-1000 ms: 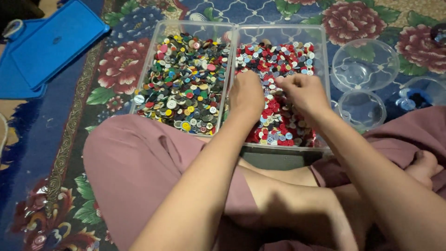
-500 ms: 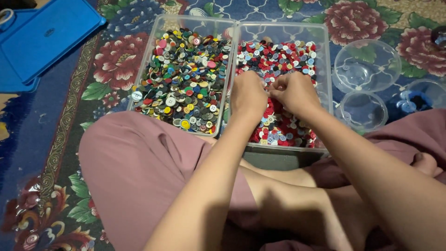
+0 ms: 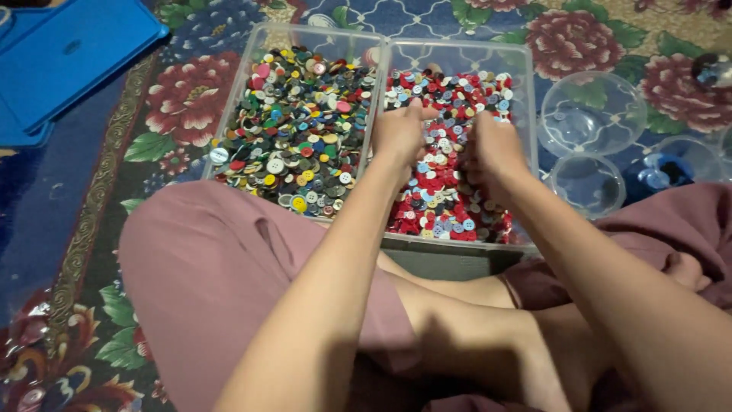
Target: Sorting various colored buttons from large containers into smaller ones while sitting on the floor.
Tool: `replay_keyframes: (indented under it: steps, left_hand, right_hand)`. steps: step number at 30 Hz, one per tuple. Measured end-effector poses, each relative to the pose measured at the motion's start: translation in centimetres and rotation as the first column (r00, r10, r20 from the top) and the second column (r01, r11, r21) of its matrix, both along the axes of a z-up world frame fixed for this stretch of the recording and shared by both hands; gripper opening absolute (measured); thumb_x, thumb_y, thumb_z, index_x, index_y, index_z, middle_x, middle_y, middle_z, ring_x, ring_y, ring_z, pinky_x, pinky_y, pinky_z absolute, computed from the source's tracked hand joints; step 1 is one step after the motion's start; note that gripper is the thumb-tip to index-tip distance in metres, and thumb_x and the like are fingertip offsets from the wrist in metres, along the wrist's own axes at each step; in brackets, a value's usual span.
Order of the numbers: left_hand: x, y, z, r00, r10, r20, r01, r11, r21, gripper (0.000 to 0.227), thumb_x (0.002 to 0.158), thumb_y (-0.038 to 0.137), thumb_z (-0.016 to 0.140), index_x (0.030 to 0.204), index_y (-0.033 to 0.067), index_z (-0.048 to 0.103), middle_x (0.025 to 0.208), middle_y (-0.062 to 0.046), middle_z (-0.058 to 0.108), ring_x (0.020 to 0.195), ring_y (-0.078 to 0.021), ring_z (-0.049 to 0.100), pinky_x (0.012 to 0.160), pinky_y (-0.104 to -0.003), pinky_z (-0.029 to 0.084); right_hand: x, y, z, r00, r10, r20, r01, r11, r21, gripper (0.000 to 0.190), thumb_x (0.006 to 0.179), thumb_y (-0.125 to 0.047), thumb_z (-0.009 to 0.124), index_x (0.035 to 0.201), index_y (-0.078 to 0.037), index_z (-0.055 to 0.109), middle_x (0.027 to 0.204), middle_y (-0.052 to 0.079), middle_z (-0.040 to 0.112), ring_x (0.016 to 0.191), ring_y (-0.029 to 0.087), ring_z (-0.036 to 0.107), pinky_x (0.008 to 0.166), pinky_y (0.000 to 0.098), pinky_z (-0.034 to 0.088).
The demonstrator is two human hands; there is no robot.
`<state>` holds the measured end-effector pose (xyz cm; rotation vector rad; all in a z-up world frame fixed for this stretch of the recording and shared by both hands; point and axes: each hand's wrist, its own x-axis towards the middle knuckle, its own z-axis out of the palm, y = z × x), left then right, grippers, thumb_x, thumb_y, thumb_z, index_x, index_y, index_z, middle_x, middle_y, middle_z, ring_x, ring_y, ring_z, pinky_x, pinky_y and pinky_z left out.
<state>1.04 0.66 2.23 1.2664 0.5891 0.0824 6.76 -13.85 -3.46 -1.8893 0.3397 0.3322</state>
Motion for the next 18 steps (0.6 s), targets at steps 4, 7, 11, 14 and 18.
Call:
replay_keyframes:
  steps: [4,7,11,14,18]
  left_hand:
    - [2.0,0.5,-2.6,0.981,-0.147,-0.129,0.196,0.705,0.682,0.026,0.092,0.043,0.062,0.089,0.0267,0.083,0.084,-0.008,0.078,0.101,-0.0400,0.073,0.081,-0.051,0.062]
    - [2.9,0.2,-2.0,0.940,-0.210,-0.268,0.340,0.525,0.780,0.015,0.086,0.026,0.079,0.099,0.0189,0.082,0.096,-0.013,0.078,0.102,-0.0391,0.075,0.086,-0.048,0.063]
    - [3.9,0.3,-2.7,0.906,-0.256,-0.338,0.401,0.260,0.878,0.014,0.083,-0.004,0.068,0.092,0.0015,0.077,0.087,-0.018,0.076,0.094,-0.0416,0.076,0.081,-0.052,0.063]
    - [3.0,0.4,-2.2,0.904,-0.281,-0.321,0.386,0.220,0.896,0.016,0.082,-0.010,0.066,0.090,-0.0015,0.076,0.086,-0.021,0.076,0.093,-0.0445,0.076,0.080,-0.055,0.062]
    - [2.5,0.1,-2.6,0.909,-0.298,-0.292,0.344,0.143,0.928,0.018,0.080,-0.016,0.065,0.090,-0.0063,0.075,0.086,-0.024,0.074,0.091,-0.0481,0.075,0.077,-0.057,0.062]
  right_hand:
    - [-3.9,0.0,7.8,0.995,0.015,-0.104,0.024,0.932,0.361,0.043,0.104,-0.040,0.049,0.068,-0.020,0.039,0.056,-0.009,0.021,0.041,0.004,0.024,0.040,0.0182,0.021]
    - [-3.2,-0.6,7.8,0.975,0.023,-0.220,0.118,0.786,0.606,0.033,0.111,-0.029,0.043,0.080,-0.017,0.042,0.065,-0.012,0.017,0.048,0.000,0.023,0.043,0.0134,0.020]
    - [-3.0,-1.3,7.1,0.992,0.053,-0.115,0.019,0.833,0.553,0.032,0.106,-0.021,0.047,0.130,-0.002,0.056,0.073,-0.009,0.039,0.054,0.000,0.031,0.046,0.0138,0.028]
    - [-2.0,-1.5,5.0,0.999,0.035,-0.016,-0.028,0.942,0.334,0.039,0.106,-0.044,0.050,0.101,-0.007,0.063,0.061,-0.004,0.034,0.046,0.006,0.030,0.038,0.0202,0.024]
    - [-1.0,-0.7,3.4,0.952,0.255,0.166,-0.197,0.932,-0.304,0.038,0.093,-0.059,0.073,0.078,-0.025,0.079,0.051,0.002,0.061,0.047,0.016,0.058,0.048,0.0250,0.044]
